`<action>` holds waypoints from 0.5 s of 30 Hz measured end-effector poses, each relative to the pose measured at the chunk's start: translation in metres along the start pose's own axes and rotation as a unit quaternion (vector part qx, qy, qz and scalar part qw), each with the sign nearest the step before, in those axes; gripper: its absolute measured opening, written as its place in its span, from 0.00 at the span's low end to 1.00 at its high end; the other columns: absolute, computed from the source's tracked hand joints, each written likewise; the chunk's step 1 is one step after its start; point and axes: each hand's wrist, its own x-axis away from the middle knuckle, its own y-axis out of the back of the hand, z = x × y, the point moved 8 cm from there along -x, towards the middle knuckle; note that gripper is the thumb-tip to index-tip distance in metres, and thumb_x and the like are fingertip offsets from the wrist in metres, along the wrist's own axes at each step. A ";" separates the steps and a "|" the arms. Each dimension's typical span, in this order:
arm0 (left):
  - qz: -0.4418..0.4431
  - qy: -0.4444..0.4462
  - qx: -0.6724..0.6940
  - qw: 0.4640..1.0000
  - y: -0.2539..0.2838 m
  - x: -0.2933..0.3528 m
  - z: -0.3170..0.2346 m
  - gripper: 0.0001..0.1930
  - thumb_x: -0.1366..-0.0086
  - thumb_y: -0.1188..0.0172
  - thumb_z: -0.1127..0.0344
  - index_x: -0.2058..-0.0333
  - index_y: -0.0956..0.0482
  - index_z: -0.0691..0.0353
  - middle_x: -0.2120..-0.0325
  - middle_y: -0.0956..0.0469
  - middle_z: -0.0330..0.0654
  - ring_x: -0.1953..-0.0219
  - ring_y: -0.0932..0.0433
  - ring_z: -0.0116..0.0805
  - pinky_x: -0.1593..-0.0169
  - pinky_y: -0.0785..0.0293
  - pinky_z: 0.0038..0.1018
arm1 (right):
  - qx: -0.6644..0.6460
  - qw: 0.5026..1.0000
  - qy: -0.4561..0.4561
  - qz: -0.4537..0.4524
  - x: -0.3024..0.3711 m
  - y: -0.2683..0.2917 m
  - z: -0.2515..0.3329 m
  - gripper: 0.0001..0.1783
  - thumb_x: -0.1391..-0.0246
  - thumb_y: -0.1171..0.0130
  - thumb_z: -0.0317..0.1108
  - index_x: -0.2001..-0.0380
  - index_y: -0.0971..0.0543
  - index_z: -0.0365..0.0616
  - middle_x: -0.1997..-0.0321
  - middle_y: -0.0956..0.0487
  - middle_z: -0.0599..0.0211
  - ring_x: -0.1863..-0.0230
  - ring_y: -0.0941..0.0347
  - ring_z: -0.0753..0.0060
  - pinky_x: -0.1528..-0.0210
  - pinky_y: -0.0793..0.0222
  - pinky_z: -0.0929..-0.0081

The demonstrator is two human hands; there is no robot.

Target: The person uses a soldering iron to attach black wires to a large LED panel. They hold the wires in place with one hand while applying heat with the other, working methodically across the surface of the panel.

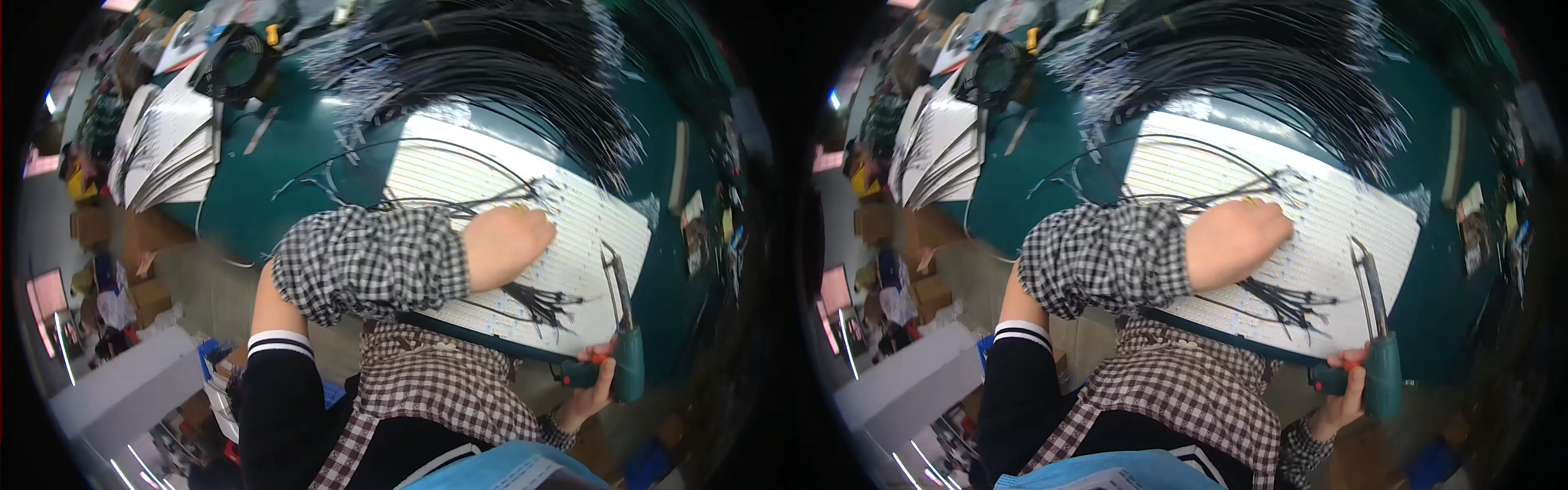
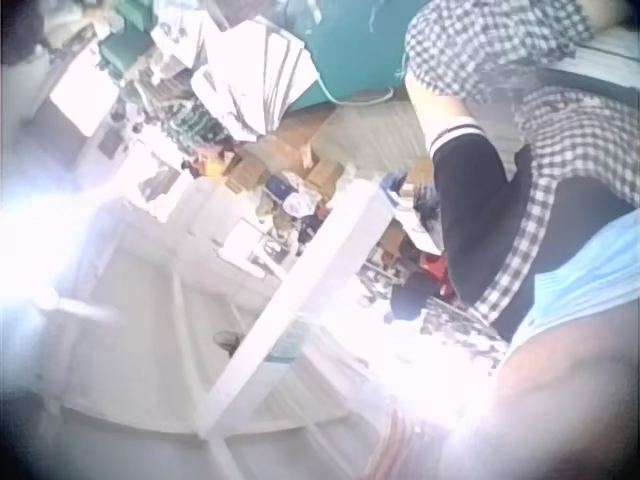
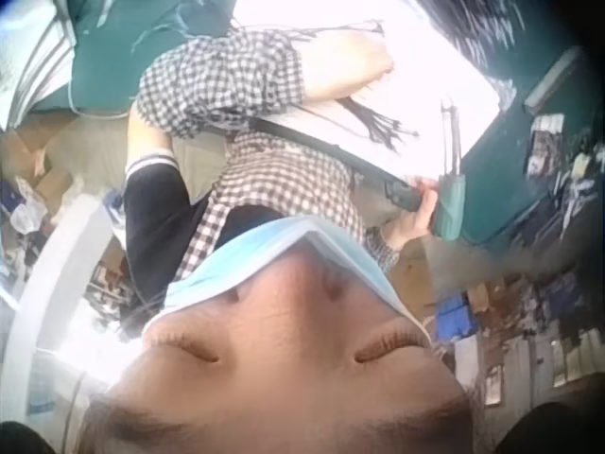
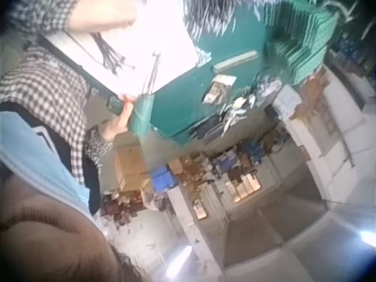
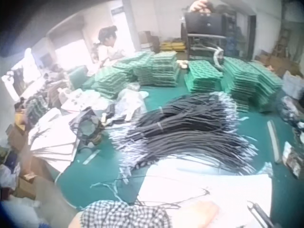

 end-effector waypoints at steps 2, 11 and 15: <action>-0.019 0.031 0.025 0.999 0.002 -0.006 0.002 0.06 0.44 0.41 0.73 0.66 0.24 0.63 0.71 0.25 0.47 0.68 0.22 0.48 0.64 0.25 0.39 | -0.035 0.998 -0.027 -0.047 0.005 0.014 -0.011 0.24 0.40 0.44 0.32 0.45 0.29 0.25 0.62 0.21 0.53 0.70 0.23 0.63 0.64 0.22 0.70; 0.066 0.243 0.245 0.936 -0.009 -0.003 0.026 0.05 0.37 0.38 0.73 0.64 0.23 0.67 0.72 0.24 0.36 0.71 0.27 0.20 0.65 0.28 0.19 | -0.005 0.999 0.009 0.046 0.002 -0.006 0.004 0.27 0.39 0.42 0.40 0.46 0.28 0.27 0.62 0.21 0.55 0.67 0.22 0.65 0.64 0.22 0.72; 0.078 0.229 0.207 0.948 -0.002 -0.008 0.021 0.05 0.38 0.38 0.73 0.64 0.23 0.67 0.72 0.24 0.37 0.72 0.28 0.21 0.66 0.29 0.19 | 0.002 0.999 0.008 0.044 0.003 -0.010 0.008 0.27 0.40 0.42 0.40 0.46 0.28 0.27 0.63 0.21 0.54 0.68 0.22 0.65 0.64 0.23 0.71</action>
